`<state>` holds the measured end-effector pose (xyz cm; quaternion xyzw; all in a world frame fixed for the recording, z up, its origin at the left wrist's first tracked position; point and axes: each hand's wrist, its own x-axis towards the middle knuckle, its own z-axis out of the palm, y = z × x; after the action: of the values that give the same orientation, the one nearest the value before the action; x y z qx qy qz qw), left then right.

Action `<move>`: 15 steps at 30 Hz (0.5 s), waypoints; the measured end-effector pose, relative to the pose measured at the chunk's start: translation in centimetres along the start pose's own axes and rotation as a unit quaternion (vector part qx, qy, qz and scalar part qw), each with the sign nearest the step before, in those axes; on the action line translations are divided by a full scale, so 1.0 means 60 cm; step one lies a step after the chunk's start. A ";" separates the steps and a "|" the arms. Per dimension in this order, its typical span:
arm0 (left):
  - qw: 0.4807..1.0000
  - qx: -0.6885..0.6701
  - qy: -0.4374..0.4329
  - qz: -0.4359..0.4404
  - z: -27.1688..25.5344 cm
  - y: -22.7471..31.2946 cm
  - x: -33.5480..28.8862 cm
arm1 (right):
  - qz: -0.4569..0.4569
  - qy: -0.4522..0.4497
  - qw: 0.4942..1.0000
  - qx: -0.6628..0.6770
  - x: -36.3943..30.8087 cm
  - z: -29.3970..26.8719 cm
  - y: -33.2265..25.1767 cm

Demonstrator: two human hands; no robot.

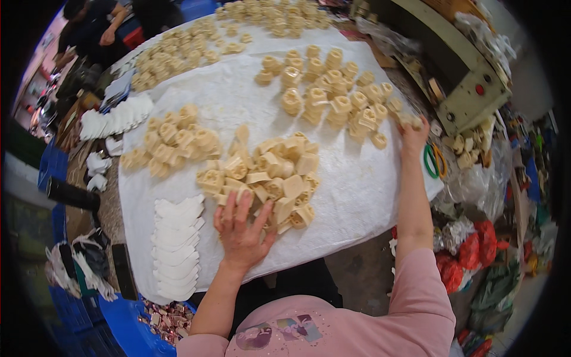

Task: The recorder is manually assembling cream-colored plastic shoe heel components with white inner liners.

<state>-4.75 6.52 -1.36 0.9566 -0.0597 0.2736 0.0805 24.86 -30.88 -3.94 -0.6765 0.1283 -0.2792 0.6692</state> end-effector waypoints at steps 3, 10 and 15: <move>0.999 -0.047 -0.020 0.003 -0.013 0.001 0.002 | 0.023 0.008 0.998 0.060 -0.024 -0.024 -0.027; 0.977 -0.185 0.099 -0.035 -0.007 -0.015 -0.017 | -0.022 -0.107 0.982 0.155 -0.193 0.006 -0.120; 0.961 -0.245 0.090 -0.093 -0.050 -0.010 -0.001 | -0.011 -0.255 0.959 0.125 -0.323 0.058 -0.176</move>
<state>-6.25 7.70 1.05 0.8806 -0.0285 0.3269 0.3419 8.95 -16.61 2.59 -0.6379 -0.0902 -0.1184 0.7556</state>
